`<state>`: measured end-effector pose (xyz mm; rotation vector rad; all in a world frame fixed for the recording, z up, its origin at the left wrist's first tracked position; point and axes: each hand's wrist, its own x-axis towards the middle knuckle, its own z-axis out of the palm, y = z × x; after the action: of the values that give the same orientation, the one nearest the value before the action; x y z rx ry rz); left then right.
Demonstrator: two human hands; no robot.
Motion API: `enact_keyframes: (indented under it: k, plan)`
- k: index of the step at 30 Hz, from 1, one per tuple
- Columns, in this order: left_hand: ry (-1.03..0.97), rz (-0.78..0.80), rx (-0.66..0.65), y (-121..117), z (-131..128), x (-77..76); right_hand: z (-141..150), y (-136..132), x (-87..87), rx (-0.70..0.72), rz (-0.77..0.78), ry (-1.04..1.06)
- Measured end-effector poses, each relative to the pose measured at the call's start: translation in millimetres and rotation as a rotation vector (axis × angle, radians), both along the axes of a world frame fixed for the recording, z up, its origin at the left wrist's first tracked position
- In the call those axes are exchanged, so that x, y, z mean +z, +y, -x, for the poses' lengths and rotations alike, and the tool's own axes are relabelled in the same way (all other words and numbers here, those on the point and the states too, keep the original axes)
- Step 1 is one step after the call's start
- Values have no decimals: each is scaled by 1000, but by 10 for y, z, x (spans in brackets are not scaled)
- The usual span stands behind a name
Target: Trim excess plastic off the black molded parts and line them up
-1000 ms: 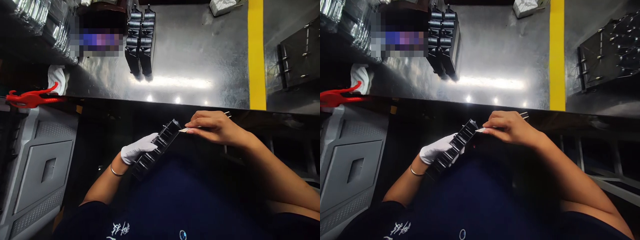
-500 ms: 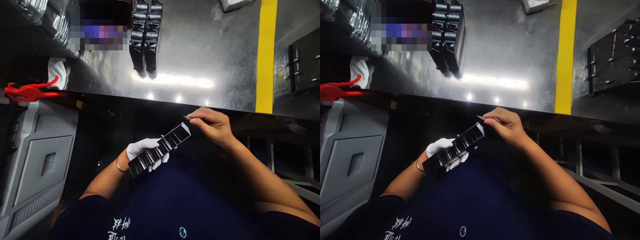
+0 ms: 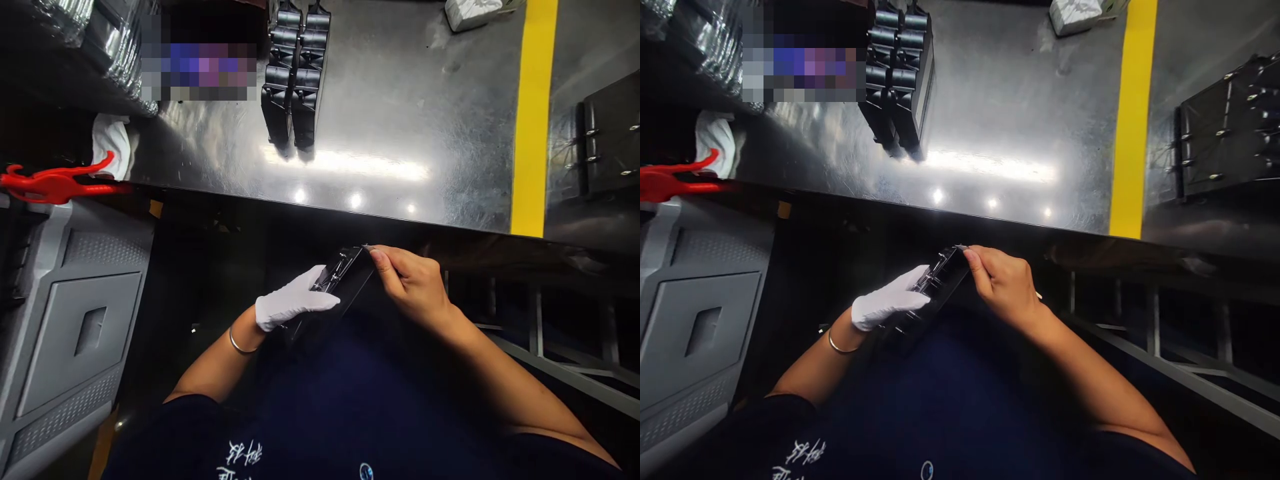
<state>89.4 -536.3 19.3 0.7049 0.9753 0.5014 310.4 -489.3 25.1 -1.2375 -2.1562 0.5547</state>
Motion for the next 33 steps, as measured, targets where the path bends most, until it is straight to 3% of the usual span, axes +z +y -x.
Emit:
enact_keyframes:
  k: [4,7,13,18,20,25,30,33]
  plan:
    - [33,5,-17,0,-3,-12,-24,5,14,75,-6,-104]
    - [48,-42,14,34,-41,14,-90,54,76,124,61,-12]
    - [322,-236,368,50,-175,38,-163,105,191,75,-9,96]
    - [506,-433,319,-28,-236,-45,-94,69,176,105,-38,171]
    - [529,-445,321,-64,-259,-89,-81,55,174,149,-22,190]
    - [522,-401,484,-143,-288,-172,-141,62,203,376,99,202]
    - [504,-511,475,-150,-241,-162,-223,139,247,270,-206,-92]
    - [529,-611,378,-145,-210,-163,-238,154,268,309,-241,-242]
